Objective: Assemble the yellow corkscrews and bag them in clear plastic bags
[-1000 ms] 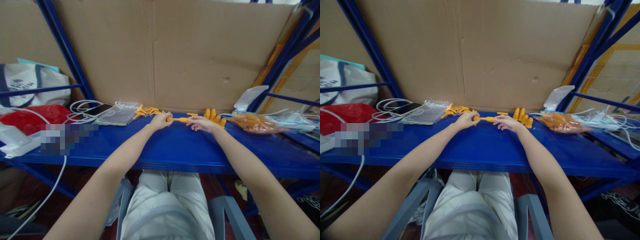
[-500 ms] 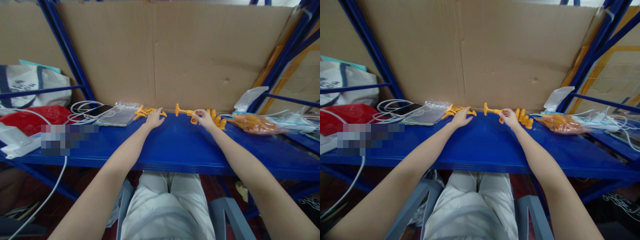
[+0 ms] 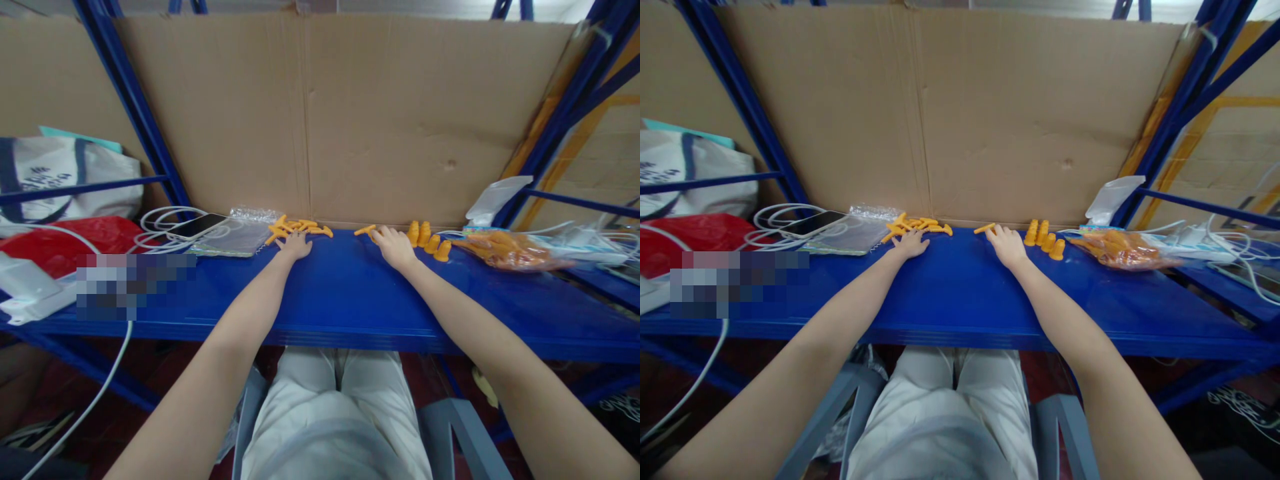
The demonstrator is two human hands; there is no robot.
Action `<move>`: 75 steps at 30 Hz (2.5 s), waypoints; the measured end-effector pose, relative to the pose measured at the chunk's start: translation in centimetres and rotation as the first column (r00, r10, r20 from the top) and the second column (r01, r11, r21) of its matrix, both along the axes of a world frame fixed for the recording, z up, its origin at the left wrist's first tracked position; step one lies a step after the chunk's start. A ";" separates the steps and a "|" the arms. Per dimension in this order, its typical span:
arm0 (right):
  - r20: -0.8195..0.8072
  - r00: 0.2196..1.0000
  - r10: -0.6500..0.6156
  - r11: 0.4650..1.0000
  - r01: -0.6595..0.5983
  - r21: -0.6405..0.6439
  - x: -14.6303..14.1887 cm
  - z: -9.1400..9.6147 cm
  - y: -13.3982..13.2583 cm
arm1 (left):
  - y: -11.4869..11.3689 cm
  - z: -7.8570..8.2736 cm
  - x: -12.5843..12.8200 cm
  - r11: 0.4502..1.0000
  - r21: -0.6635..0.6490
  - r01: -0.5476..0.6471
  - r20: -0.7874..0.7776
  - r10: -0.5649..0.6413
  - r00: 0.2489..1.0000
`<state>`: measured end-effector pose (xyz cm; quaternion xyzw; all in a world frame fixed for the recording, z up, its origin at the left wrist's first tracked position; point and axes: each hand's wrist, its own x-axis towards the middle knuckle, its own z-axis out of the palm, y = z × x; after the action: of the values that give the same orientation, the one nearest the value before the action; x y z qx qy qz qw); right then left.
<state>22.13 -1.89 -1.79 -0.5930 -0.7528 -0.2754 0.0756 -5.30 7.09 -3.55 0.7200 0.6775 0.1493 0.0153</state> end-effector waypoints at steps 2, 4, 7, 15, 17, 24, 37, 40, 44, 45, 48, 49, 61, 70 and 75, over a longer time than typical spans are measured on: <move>0.038 0.999 -0.002 1.000 0.003 -0.017 -0.1 0.0 0.1 | 0.0 -0.1 0.0 1.000 0.024 0.004 0.011 -0.004 1.000; 0.041 0.999 -0.008 1.000 0.009 -0.025 -0.1 -0.1 0.1 | 0.0 -0.1 -0.1 0.999 0.033 0.010 0.019 -0.011 1.000; 0.023 1.000 -0.008 0.999 0.009 -0.035 0.0 -0.2 0.2 | 0.1 -0.2 -0.2 0.999 0.028 0.028 0.024 -0.029 0.999; -0.010 1.000 -0.020 0.998 0.019 -0.053 0.3 -0.2 0.1 | 0.7 -0.5 0.2 0.978 0.108 0.176 -0.003 -0.177 0.984; -0.025 0.999 -0.028 0.998 0.027 -0.060 0.4 -0.1 0.0 | 0.7 -0.6 0.4 0.978 0.098 0.183 -0.010 -0.183 0.983; -0.138 0.986 -0.094 0.989 0.077 -0.124 0.3 0.1 -0.3 | 0.7 -0.6 0.4 0.987 0.037 0.153 -0.028 -0.152 0.988; -0.346 0.933 -0.102 0.979 0.032 -0.203 1.8 -0.8 0.8 | 1.2 -0.9 0.5 0.990 0.034 0.136 -0.002 -0.136 0.991; -0.344 0.932 -0.116 0.973 0.037 -0.226 1.6 -0.7 0.6 | 1.3 -0.9 0.4 0.989 0.051 0.141 0.003 -0.141 0.990; -0.338 0.932 -0.134 0.968 0.049 -0.247 1.2 -0.3 0.1 | 1.0 -0.7 0.7 0.983 0.079 0.168 -0.016 -0.167 0.986; -0.335 0.932 -0.139 0.965 0.052 -0.256 1.2 -0.2 0.1 | 0.8 -0.6 0.8 0.981 0.081 0.178 -0.030 -0.177 0.984; -0.326 0.933 -0.151 0.959 0.058 -0.278 1.1 0.0 -0.1 | 0.2 -0.4 1.4 0.968 0.098 0.232 -0.097 -0.223 0.970; -0.325 0.933 -0.151 0.958 0.058 -0.281 1.1 0.0 -0.1 | -0.1 -0.3 1.7 0.961 0.104 0.255 -0.123 -0.242 0.962; -0.325 0.936 -0.137 0.961 0.046 -0.273 1.3 -0.1 0.0 | -2.1 0.6 4.2 0.861 0.103 0.498 -0.312 -0.447 0.838; -0.371 0.910 -0.184 0.954 0.075 -0.289 1.6 0.6 0.1 | -5.1 1.8 6.1 0.709 0.122 0.695 -0.215 -0.664 0.716; -0.424 0.868 -0.256 0.963 0.192 -0.188 3.7 1.3 0.3 | -5.4 1.7 6.7 0.658 0.169 0.734 -0.122 -0.725 0.678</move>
<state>25.81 -1.63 -0.46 -0.7275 -0.6588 -0.0859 0.1714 1.38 1.71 -1.88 0.9317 0.3131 0.1834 -0.0148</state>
